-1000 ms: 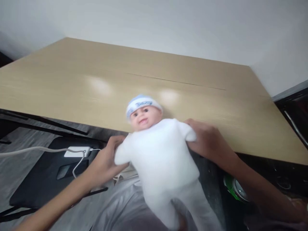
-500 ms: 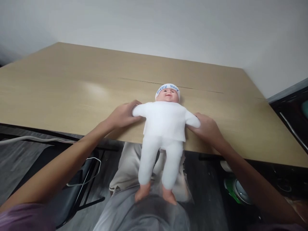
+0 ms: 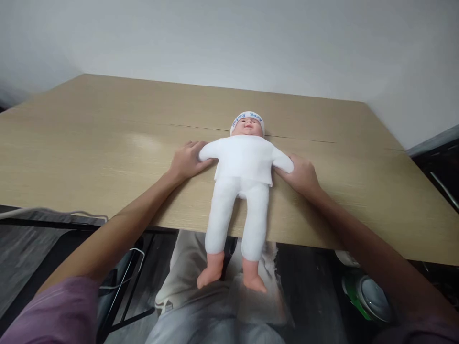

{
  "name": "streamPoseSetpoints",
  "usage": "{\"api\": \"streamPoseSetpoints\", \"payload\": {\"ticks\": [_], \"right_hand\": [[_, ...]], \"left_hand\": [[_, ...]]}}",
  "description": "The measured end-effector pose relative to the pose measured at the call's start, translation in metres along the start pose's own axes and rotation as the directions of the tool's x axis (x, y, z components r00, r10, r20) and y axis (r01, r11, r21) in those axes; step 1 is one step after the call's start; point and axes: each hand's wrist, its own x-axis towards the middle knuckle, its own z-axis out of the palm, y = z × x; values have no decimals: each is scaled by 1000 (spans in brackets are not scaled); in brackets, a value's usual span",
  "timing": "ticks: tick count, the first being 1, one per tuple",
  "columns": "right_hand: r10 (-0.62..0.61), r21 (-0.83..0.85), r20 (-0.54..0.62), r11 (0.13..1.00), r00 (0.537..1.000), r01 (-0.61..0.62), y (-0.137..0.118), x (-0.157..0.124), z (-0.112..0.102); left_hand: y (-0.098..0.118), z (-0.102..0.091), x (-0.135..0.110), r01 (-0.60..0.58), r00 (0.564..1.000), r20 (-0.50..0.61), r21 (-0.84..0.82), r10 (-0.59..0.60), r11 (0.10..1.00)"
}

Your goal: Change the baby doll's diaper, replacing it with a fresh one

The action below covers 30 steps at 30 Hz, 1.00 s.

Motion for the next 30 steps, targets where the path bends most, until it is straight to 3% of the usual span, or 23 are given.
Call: {"api": "streamPoseSetpoints", "payload": {"ticks": [10, 18, 24, 30], "right_hand": [[-27, -37, -107, 999, 994, 23, 11, 57, 25], [-17, -80, -185, 997, 983, 3, 21, 106, 45], [-42, -77, -235, 997, 971, 24, 29, 119, 52], [-32, -87, -212, 996, 977, 14, 33, 120, 55]], "left_hand": [[-19, 22, 49, 94, 989, -119, 14, -91, 995], [-31, 35, 82, 229, 951, -211, -8, -225, 973], [-34, 44, 96, 318, 906, -277, -54, -320, 947], [-35, 45, 96, 343, 901, -253, -86, -353, 936]]}}
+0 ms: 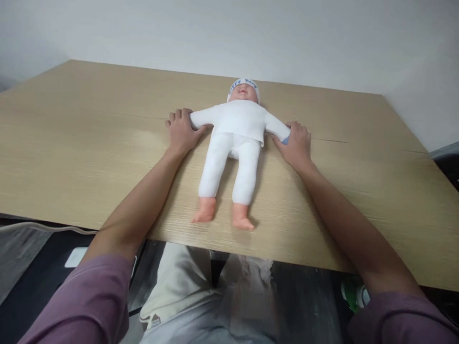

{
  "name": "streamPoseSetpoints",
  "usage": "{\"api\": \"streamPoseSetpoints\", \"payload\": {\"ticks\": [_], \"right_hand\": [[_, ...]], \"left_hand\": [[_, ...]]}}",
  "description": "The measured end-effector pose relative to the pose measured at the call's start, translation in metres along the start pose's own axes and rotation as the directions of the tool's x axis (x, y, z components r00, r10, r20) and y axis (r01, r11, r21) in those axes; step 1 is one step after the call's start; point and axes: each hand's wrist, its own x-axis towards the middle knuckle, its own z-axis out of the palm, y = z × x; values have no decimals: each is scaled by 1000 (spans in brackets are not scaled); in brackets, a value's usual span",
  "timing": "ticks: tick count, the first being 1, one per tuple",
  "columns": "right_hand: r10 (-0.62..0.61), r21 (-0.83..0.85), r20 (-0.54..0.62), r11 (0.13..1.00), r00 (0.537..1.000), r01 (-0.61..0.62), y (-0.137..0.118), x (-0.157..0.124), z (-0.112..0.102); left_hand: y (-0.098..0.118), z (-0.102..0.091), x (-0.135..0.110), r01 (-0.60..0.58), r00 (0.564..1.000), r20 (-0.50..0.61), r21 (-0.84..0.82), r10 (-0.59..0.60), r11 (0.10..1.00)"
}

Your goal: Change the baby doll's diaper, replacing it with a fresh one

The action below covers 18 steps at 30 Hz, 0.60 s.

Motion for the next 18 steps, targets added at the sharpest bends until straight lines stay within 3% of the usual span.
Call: {"api": "streamPoseSetpoints", "payload": {"ticks": [12, 18], "right_hand": [[30, 3, 17, 1000, 999, -30, -4, -3, 2], [25, 5, 4, 1000, 1000, -25, 0, 3, 4]], "left_hand": [[4, -3, -2, 28, 999, 43, 26, -29, 999], [1, 3, 4, 15, 1000, 5, 17, -15, 1000]]}}
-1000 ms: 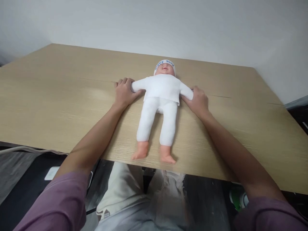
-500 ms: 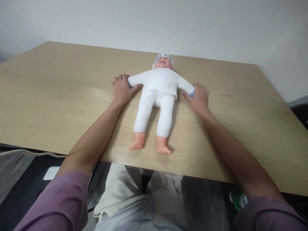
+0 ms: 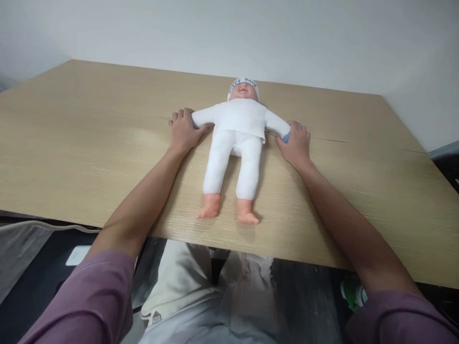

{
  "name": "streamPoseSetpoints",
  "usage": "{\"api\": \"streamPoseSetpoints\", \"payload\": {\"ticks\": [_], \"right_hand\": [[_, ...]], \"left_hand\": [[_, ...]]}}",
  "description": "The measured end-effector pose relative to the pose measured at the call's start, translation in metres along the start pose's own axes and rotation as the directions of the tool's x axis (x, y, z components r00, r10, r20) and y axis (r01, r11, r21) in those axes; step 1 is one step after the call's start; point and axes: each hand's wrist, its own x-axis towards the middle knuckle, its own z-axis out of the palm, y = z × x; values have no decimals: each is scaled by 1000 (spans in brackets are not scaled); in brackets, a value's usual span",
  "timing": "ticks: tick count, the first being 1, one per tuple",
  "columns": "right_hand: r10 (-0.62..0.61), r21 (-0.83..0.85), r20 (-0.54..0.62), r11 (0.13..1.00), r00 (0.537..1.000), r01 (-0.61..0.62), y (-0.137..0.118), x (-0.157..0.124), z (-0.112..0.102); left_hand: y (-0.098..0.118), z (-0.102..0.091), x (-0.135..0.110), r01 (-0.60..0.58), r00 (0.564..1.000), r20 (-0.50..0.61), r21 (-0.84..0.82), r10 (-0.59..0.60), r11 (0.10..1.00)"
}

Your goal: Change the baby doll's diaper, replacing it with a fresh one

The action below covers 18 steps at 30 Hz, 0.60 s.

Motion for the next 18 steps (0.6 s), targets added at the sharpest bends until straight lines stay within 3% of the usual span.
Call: {"api": "streamPoseSetpoints", "payload": {"ticks": [12, 18], "right_hand": [[26, 11, -27, 1000, 999, -26, 9, 16, 8], [21, 34, -1, 999, 1000, -21, 17, 16, 6]], "left_hand": [[3, 13, 23, 22, 999, -40, -105, -26, 994], [-10, 25, 34, -20, 1000, -5, -157, 19, 987]]}}
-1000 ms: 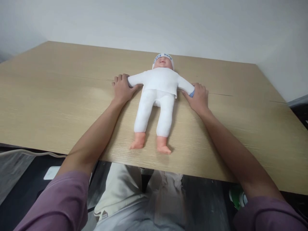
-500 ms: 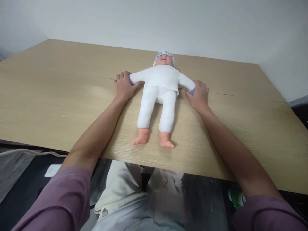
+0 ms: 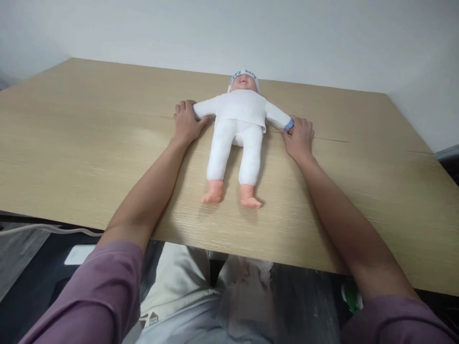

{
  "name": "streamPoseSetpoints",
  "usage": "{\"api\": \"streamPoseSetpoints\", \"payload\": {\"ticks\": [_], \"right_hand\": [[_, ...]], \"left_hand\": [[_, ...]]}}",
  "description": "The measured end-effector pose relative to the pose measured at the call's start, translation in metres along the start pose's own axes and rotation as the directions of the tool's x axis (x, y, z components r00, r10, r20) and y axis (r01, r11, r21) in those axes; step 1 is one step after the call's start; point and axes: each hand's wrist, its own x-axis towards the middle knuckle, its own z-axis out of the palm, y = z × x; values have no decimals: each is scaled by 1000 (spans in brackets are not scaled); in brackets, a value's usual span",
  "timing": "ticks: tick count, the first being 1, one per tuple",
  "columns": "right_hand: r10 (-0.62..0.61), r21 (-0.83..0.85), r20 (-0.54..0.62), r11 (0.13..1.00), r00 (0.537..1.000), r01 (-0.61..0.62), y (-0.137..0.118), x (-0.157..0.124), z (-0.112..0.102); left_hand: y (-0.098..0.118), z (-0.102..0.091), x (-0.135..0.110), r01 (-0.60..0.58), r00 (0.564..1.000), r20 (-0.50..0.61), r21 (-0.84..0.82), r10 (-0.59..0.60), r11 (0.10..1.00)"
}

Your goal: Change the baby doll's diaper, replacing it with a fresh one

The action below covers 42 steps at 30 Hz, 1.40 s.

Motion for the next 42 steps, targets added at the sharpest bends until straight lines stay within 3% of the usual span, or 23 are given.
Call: {"api": "streamPoseSetpoints", "payload": {"ticks": [6, 14, 22, 33, 42], "right_hand": [[1, 2, 1, 1000, 1000, -1, 8, 2, 1], [7, -5, 0, 1000, 1000, -7, 15, 3, 5], [42, 5, 23, 999, 999, -42, 14, 4, 5], [3, 32, 1, 999, 1000, -3, 24, 8, 14], [-31, 17, 36, 999, 999, 30, 26, 9, 14]], "left_hand": [[-8, 1, 4, -60, 995, 76, -22, 62, 998], [1, -10, 3, -159, 986, 52, -24, 160, 987], [8, -18, 3, -48, 997, 69, 68, 43, 997], [-15, -12, 4, -70, 994, 79, -20, 72, 997], [-34, -34, -4, -180, 974, 142, 1, 178, 984]]}}
